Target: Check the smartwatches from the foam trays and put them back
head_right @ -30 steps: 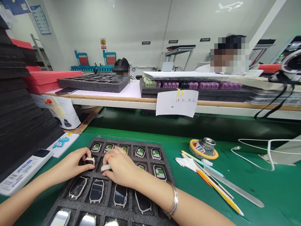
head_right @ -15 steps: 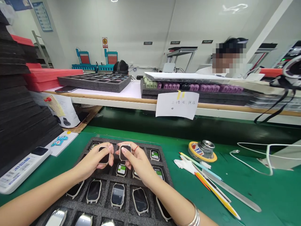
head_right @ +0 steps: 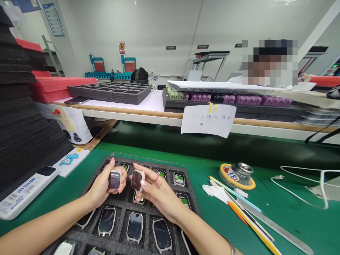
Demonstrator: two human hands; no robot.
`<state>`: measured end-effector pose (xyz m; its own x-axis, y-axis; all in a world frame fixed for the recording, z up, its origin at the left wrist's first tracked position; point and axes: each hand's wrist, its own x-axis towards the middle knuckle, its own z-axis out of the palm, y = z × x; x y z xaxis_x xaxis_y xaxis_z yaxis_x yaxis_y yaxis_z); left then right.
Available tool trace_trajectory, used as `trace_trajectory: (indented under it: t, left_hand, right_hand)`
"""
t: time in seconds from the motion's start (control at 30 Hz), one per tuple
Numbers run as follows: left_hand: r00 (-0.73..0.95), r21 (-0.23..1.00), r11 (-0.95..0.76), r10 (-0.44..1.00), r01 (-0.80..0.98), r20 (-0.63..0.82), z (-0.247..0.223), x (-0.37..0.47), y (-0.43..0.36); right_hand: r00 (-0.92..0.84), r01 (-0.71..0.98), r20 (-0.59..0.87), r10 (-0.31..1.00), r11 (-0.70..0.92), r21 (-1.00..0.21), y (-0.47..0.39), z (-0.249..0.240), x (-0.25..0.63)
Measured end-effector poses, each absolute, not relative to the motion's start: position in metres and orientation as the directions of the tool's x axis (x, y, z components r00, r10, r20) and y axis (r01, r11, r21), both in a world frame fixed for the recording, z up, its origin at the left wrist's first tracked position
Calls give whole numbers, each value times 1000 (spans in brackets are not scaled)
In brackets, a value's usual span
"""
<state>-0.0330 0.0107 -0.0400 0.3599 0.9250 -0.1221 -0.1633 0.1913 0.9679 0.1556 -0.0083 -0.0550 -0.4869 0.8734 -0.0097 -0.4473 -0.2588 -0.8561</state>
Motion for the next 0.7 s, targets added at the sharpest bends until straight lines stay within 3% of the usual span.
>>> trace_trajectory:
  t: [0.3, 0.7]
  left_hand:
    - [388, 970, 206, 911, -131, -141, -47, -35, 12]
    - [353, 965, 168, 931, -204, -87, -45, -35, 10]
  right_hand:
    - [-596, -413, -22, 803, -330, -849, -10, -57, 158]
    - [-527, -423, -10, 850, -272, -865, -8, -57, 158]
